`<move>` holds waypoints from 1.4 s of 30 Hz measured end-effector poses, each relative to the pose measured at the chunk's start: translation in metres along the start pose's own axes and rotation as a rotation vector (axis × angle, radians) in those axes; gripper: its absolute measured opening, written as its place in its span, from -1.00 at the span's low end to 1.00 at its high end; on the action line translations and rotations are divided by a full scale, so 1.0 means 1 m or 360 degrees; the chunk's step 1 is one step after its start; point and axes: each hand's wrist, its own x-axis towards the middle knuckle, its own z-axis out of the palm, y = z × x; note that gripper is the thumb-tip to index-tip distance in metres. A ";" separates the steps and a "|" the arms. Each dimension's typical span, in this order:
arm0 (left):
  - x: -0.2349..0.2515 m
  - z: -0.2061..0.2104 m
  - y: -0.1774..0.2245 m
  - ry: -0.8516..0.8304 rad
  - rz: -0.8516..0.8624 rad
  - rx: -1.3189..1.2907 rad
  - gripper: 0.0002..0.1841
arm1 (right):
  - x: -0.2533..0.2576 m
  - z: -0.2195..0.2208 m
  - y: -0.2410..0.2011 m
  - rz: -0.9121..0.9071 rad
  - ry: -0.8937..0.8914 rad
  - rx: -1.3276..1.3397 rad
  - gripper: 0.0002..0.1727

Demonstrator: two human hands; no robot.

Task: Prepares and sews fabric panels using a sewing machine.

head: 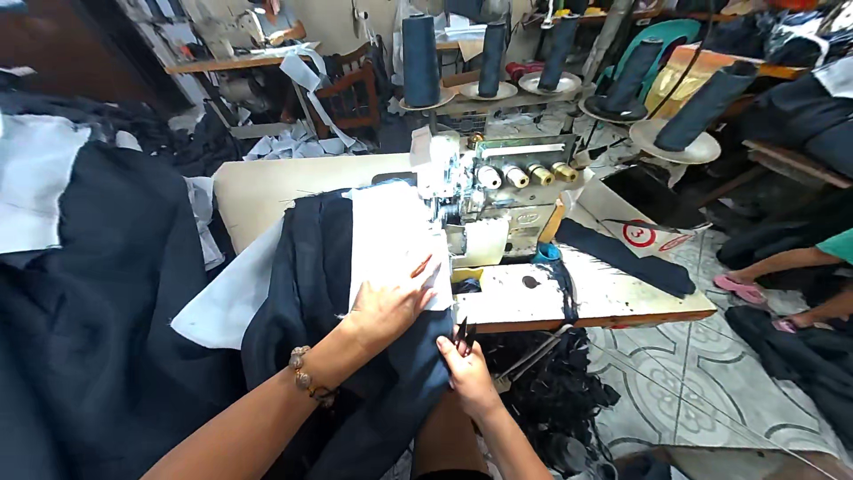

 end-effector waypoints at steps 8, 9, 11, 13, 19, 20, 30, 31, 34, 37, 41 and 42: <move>0.031 -0.009 -0.046 -0.0301 0.0152 -0.0664 -0.56 | 0.044 0.013 -0.027 0.0129 0.0068 -0.0007 -0.83; 0.034 -0.009 -0.052 -0.0319 0.0186 -0.0722 -0.58 | 0.047 0.015 -0.030 0.0152 0.0068 -0.0005 -0.85; 0.036 -0.006 -0.063 -0.0342 0.0220 -0.0780 -0.61 | 0.053 0.019 -0.034 0.0163 0.0074 0.0000 -0.87; 0.039 -0.003 -0.070 -0.0349 0.0262 -0.0756 -0.63 | 0.058 0.022 -0.036 0.0150 0.0094 0.0016 -0.89; 0.014 -0.022 -0.044 -0.0175 0.0311 -0.0359 -0.65 | 0.030 0.018 -0.031 0.0250 0.0019 0.0064 -0.74; -0.003 -0.028 -0.035 -0.0054 0.0240 -0.0308 -0.68 | 0.017 0.015 -0.025 0.0284 -0.0005 0.0102 -0.70; -0.083 -0.028 -0.097 -0.0963 -0.0950 -0.0196 -0.41 | -0.038 0.023 -0.052 0.0404 -0.0262 0.0576 -0.71; -0.084 -0.035 -0.098 -0.0772 -0.0898 -0.0194 -0.47 | -0.044 0.023 -0.058 0.0410 -0.0260 0.0614 -0.75; -0.062 -0.066 -0.058 -0.0098 -0.0617 -0.0212 -0.67 | -0.060 0.016 -0.046 0.0439 -0.0210 0.0588 -0.76; -0.072 -0.069 0.025 -0.0015 -0.0496 -0.0684 -0.56 | -0.087 0.018 -0.002 0.0661 -0.0053 0.0586 -0.71; -0.099 -0.006 0.072 -0.0390 -0.0741 -0.0886 -0.37 | -0.114 0.022 0.035 0.0707 0.0000 0.0532 -0.79; -0.107 0.001 0.076 -0.0378 -0.0799 -0.0948 -0.45 | -0.117 0.021 0.039 0.0656 -0.0021 0.0534 -0.79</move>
